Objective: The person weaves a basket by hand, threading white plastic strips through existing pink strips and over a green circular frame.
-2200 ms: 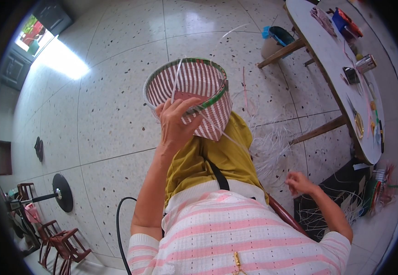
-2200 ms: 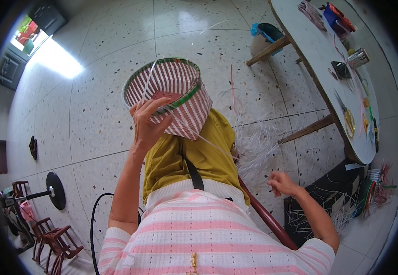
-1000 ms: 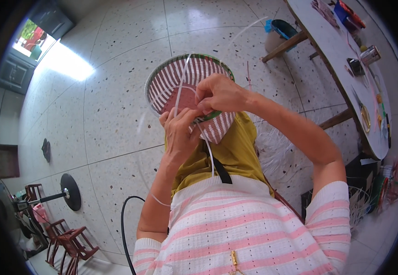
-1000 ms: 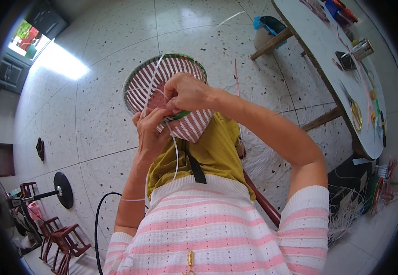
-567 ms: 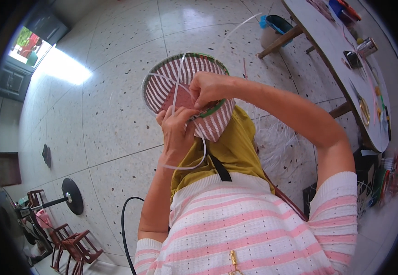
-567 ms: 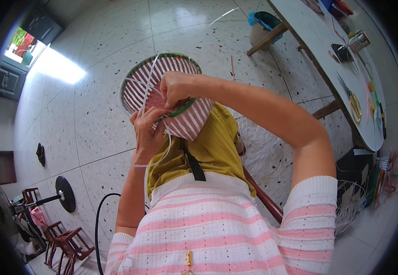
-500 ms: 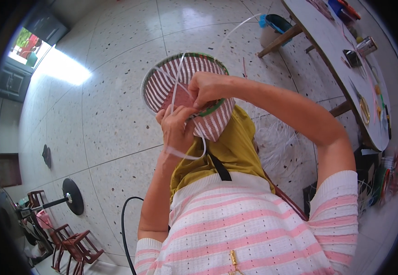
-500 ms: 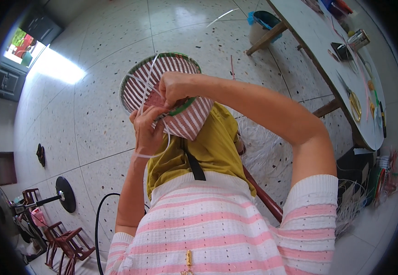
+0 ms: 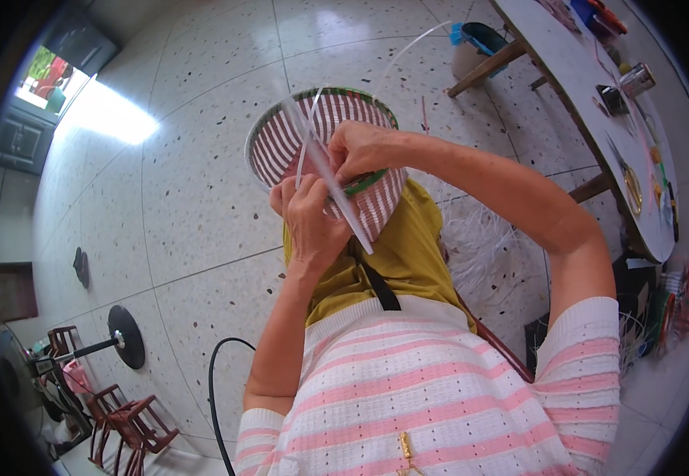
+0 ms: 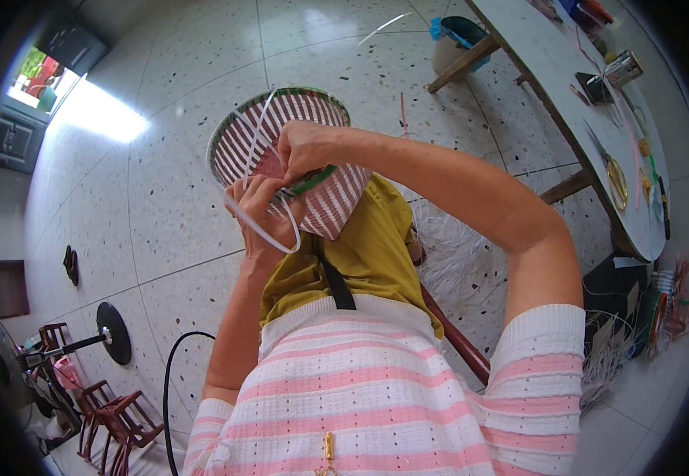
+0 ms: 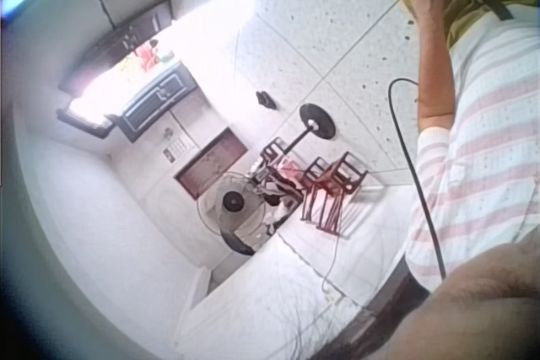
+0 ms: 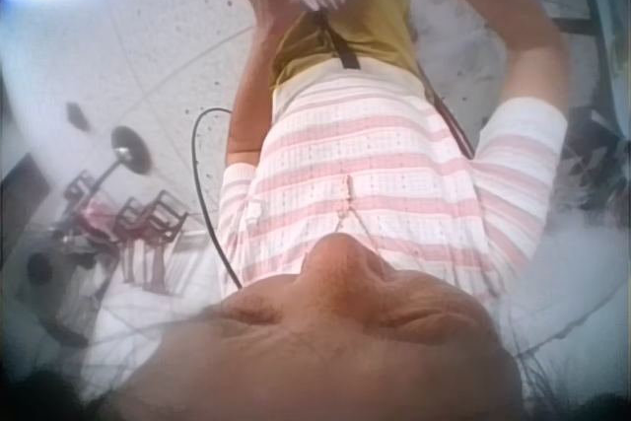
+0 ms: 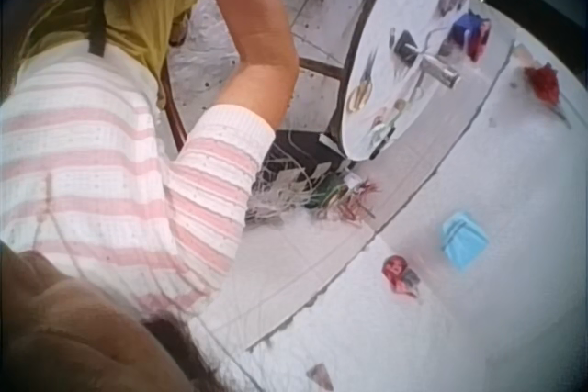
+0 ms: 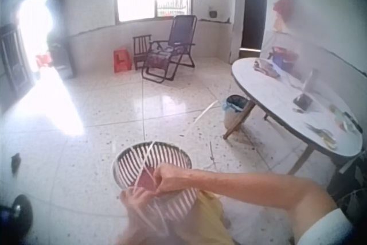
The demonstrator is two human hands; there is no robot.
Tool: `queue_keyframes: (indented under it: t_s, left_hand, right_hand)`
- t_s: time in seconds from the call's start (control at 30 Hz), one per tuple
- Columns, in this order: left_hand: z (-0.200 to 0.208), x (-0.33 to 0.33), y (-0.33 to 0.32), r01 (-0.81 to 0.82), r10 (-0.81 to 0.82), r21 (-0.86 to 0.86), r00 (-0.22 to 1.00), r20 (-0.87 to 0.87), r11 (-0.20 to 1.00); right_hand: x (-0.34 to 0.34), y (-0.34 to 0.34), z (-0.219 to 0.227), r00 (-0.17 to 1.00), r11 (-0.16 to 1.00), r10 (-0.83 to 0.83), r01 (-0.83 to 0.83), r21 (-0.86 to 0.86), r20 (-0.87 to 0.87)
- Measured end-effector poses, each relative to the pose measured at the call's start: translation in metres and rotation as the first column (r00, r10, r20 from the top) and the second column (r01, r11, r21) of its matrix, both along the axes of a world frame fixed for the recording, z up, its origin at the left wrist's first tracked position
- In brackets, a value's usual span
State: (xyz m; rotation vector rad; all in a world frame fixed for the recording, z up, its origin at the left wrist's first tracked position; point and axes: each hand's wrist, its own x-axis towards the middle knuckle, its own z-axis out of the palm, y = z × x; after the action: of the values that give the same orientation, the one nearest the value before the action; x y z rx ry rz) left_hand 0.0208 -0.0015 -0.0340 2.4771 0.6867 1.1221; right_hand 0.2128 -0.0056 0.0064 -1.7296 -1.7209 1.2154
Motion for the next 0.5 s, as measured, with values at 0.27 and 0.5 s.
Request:
queue_keyframes:
  t_s: [0.27,0.5]
  left_hand:
    - [-0.007,0.003,0.000,-0.030,0.029,-0.030,0.999,-0.022,0.999]
    - [-0.011,0.000,0.005,0.021,-0.022,-0.055,1.000,-0.021,0.998]
  right_hand:
    - [-0.001,-0.001,0.001,1.000,0.999,0.010,-0.012,0.053,0.028]
    - [0.004,0.003,-0.010,0.999,0.998,0.006,-0.003,0.060,-0.035]
